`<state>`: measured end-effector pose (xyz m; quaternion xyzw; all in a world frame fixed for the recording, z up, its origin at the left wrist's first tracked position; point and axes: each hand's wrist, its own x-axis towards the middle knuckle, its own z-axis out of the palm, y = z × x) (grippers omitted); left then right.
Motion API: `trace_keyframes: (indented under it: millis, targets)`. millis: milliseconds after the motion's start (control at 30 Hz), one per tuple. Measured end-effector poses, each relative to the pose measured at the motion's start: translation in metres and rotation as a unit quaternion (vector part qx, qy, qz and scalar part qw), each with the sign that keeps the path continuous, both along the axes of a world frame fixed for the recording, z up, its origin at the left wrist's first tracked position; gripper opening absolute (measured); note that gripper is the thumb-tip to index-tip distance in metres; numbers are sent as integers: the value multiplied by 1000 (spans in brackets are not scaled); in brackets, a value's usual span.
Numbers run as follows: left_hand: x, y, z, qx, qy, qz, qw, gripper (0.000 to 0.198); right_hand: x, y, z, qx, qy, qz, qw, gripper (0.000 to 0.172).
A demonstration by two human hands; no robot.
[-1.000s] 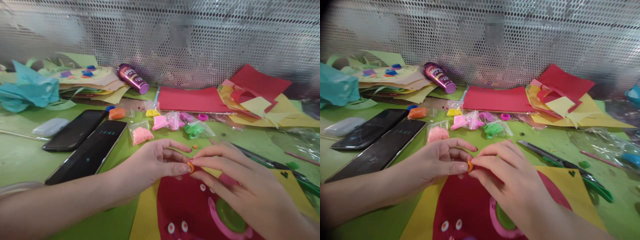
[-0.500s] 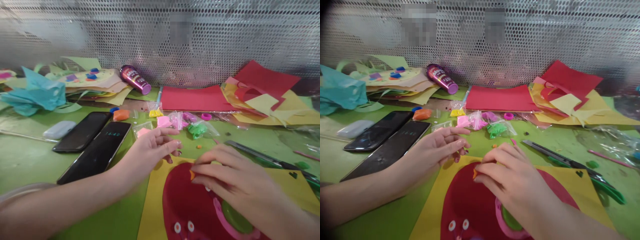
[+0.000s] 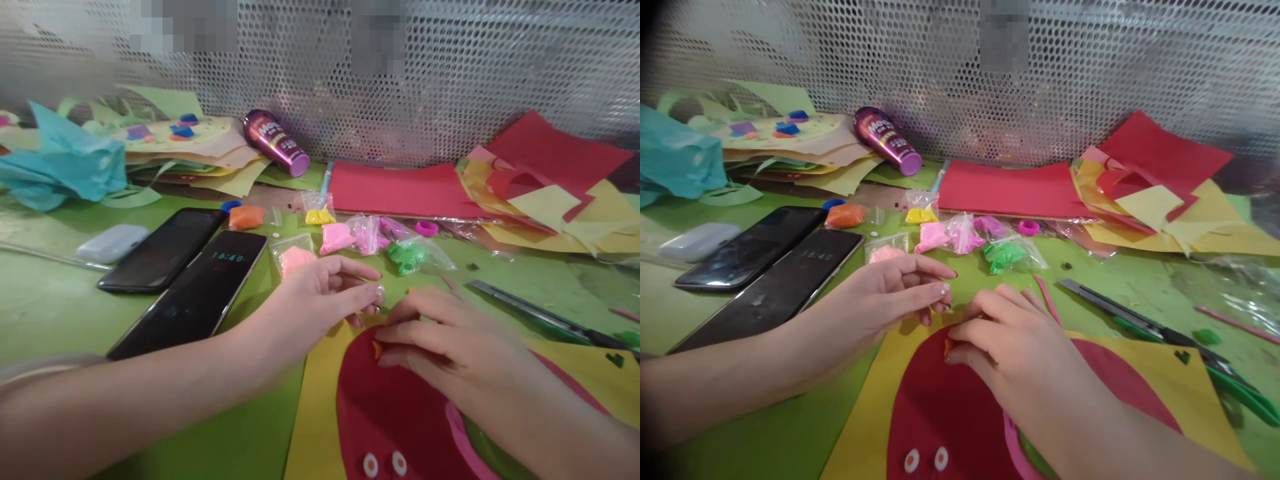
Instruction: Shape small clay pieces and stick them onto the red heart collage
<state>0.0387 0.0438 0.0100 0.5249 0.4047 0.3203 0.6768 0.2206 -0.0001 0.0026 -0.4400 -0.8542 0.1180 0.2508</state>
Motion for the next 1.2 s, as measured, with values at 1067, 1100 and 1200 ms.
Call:
trace_keyframes:
  millis: [1067, 1100, 1200]
  targets:
    - [-31, -49, -14, 609, 386, -135, 680, 43, 61, -3, 3, 152, -12, -123, 981, 16]
    - [-31, -48, -14, 607, 385, -135, 682, 42, 61, -3, 3, 148, -8, -123, 981, 16]
    - [-29, -46, -13, 596, 392, -153, 683, 41, 62, -3, 4, 142, -5, -119, 983, 16]
